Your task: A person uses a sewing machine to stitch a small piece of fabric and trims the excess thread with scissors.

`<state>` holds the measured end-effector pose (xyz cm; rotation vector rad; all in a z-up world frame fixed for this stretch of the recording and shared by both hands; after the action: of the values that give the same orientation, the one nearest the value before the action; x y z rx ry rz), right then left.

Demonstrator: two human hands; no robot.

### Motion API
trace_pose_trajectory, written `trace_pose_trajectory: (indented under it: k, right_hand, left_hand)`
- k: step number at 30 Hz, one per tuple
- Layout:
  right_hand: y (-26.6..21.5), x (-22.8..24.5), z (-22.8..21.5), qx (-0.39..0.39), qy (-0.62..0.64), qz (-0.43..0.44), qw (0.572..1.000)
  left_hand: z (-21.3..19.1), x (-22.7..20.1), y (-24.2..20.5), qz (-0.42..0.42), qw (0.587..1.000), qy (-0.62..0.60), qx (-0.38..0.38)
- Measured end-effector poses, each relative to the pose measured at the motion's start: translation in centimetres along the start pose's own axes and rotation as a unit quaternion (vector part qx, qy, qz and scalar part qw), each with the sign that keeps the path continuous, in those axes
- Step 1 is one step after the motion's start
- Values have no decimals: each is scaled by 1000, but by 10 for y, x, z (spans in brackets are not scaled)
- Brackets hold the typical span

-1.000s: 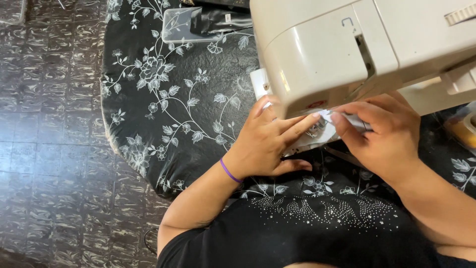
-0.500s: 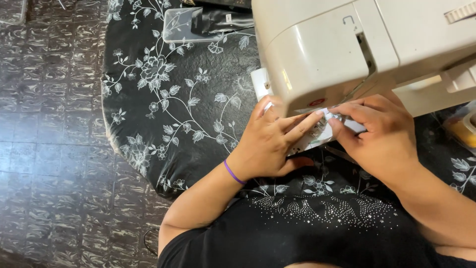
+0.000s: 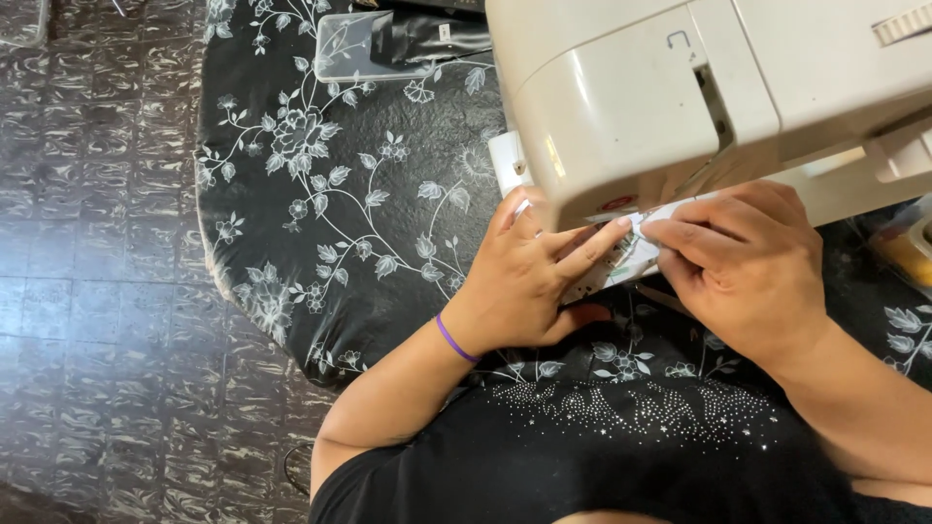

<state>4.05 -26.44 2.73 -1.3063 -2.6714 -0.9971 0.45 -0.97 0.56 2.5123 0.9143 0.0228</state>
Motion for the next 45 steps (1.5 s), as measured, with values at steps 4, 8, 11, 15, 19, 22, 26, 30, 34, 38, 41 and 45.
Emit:
trace_pose_trajectory:
  k: [4, 8, 11, 15, 19, 22, 26, 30, 34, 38, 41, 45]
  right_hand:
    - [-2, -3, 1, 10, 14, 18, 1000]
    - [-5, -9, 2, 19, 6, 38, 999]
    - [-7, -17, 3, 23, 37, 64, 997]
    - [-14, -31, 7, 11, 23, 77, 997]
    - [-10, -21, -12, 28, 51, 106, 993]
    - [-13, -10, -40, 21, 40, 88, 995]
    - [-73, -39, -61, 169, -28, 139, 975]
    - [-187, -119, -47, 329, -227, 193, 896]
    - [-212, -118, -52, 287, -258, 207, 899]
    - [-215, -102, -61, 225, -198, 200, 933]
    - [-193, -74, -70, 208, -135, 162, 955]
    - [-191, -63, -65, 224, -126, 151, 955]
  left_hand:
    - [-2, 0, 0, 1, 1000, -6, -15]
    - [-3, -1, -1, -1, 1000, -3, -1]
    - [-3, 0, -1, 2, 1000, -1, 3]
    - [0, 0, -3, 5, 1000, 0, -4]
    - [0, 1, -2, 7, 1000, -6, -3]
    - [-3, 0, 0, 9, 1000, -9, 6]
    - [-5, 0, -1, 16, 1000, 3, 12]
    - [-7, 1, -2, 29, 999, 14, 26]
    - [-11, 0, -2, 35, 999, -18, -10]
    - [-8, 0, -2, 51, 995, -40, -80]
    - [-5, -1, 1, 64, 988, -45, -135]
    - [-4, -11, 5, 77, 983, -33, -162]
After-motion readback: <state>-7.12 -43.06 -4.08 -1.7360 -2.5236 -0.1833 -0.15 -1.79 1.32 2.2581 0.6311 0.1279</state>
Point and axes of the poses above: each hand's wrist, its own y-axis towards the middle knuckle, its own z-axis out of the palm, x = y × z, the point moved 1 cm from there along y, towards the middle knuckle, and after that the axes turned 9 degrees about z, right-handed, at the moved point
